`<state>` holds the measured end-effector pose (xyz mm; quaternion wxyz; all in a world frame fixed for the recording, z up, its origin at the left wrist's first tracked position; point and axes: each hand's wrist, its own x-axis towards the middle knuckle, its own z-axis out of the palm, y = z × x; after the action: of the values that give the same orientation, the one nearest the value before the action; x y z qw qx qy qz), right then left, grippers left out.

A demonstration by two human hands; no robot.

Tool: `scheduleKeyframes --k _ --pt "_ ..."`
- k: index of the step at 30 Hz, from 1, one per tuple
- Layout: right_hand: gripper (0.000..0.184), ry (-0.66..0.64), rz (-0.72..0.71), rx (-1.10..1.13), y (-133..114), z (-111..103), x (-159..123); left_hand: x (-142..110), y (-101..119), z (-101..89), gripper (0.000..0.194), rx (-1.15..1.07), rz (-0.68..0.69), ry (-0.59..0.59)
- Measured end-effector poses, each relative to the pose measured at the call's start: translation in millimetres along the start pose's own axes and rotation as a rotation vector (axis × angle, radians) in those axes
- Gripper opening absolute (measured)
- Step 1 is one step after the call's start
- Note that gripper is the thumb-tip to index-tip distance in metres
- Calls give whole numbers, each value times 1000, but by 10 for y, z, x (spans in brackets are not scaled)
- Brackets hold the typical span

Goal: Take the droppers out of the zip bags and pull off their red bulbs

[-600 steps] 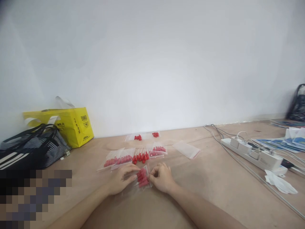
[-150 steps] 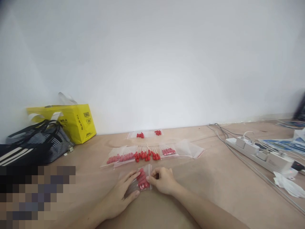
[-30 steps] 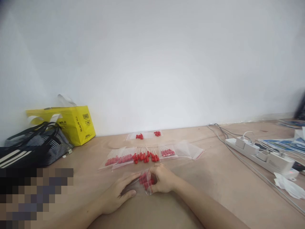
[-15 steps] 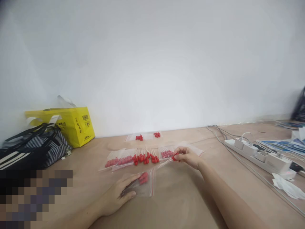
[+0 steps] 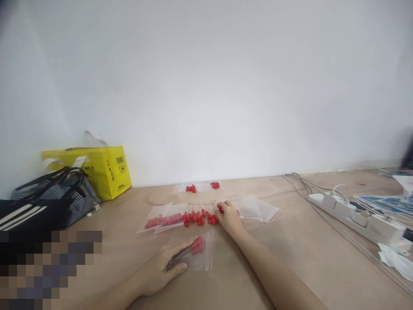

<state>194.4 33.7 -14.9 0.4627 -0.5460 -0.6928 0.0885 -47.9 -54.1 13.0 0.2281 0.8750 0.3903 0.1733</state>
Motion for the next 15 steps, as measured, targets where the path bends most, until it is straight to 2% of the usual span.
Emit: scheduleKeyframes --k 4,9,15 --pt "20 -77 -42 -72 -58 -31 -70 0 20 -15 48 17 -12 -12" --pt "18 -74 -136 -150 -198 -186 -252 0 41 -16 49 12 -8 1" --pt "11 -341 -223 17 -408 -289 -596 -2 51 -13 49 26 -15 7"
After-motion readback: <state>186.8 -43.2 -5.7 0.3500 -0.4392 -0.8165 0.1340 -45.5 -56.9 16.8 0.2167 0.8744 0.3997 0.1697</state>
